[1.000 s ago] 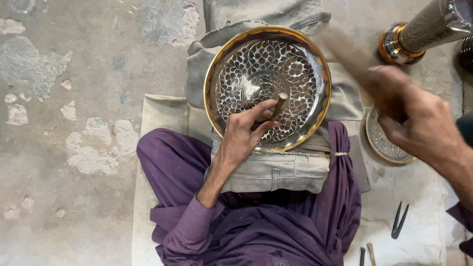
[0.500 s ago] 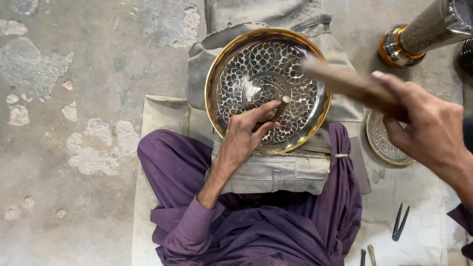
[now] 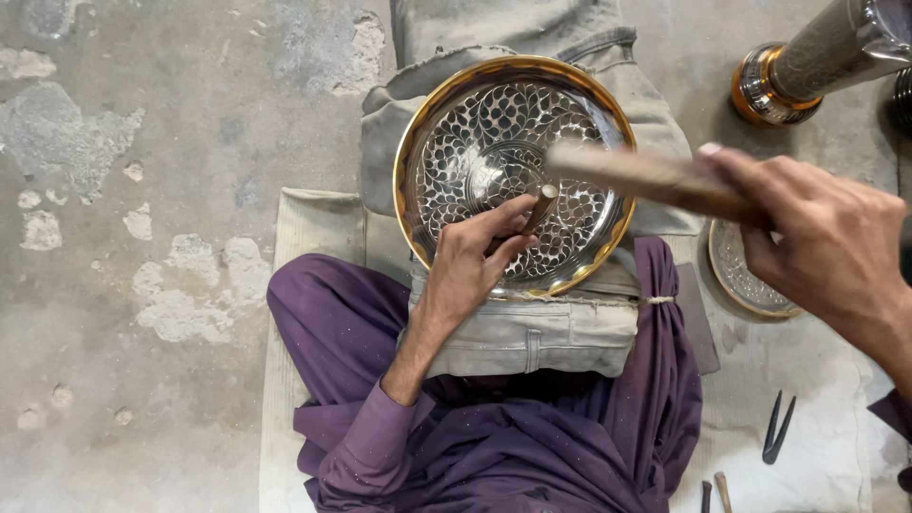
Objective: The person sits cross-legged on the floor with a decorative brass tray resting on a lap cushion. They hold a steel punch against the tray's embossed pattern with one hand and strike the punch with a wooden mallet in the other hand, repositioning the punch repeatedly to work the design across the tray surface.
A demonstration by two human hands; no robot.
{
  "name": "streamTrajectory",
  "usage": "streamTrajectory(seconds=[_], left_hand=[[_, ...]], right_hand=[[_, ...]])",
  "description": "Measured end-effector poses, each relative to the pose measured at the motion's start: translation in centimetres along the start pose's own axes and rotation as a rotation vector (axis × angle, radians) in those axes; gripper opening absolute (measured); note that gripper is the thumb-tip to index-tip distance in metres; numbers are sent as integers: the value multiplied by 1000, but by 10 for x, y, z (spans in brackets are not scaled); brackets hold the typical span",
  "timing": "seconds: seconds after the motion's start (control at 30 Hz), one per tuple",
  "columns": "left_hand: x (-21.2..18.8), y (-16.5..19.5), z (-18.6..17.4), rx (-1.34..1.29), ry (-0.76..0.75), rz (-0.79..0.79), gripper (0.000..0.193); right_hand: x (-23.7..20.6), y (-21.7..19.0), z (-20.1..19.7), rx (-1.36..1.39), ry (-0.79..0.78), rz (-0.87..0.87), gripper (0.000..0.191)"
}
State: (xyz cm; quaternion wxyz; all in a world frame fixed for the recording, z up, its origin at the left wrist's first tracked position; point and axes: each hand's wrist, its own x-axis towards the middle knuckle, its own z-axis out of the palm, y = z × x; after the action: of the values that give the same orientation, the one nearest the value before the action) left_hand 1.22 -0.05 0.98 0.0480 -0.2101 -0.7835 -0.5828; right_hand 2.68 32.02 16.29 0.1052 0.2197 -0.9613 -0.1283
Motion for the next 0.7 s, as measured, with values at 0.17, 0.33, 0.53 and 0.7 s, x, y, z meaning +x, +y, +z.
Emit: streamTrajectory(seconds=[0.17, 0.33, 0.53, 0.7], left_hand=[[-1, 1, 1, -3, 23, 8, 46], [0, 4, -4, -53, -2, -36, 45], [4, 10, -6, -33, -2, -40, 47], [3, 11, -5, -7, -12, -65, 47]], right_hand=[[-1, 2, -4, -243, -222, -62, 66], [-2, 2, 3, 219, -37, 83, 54], [4, -8, -10, -136, -55, -6, 65], [10, -5, -20, 153, 17, 48, 58]])
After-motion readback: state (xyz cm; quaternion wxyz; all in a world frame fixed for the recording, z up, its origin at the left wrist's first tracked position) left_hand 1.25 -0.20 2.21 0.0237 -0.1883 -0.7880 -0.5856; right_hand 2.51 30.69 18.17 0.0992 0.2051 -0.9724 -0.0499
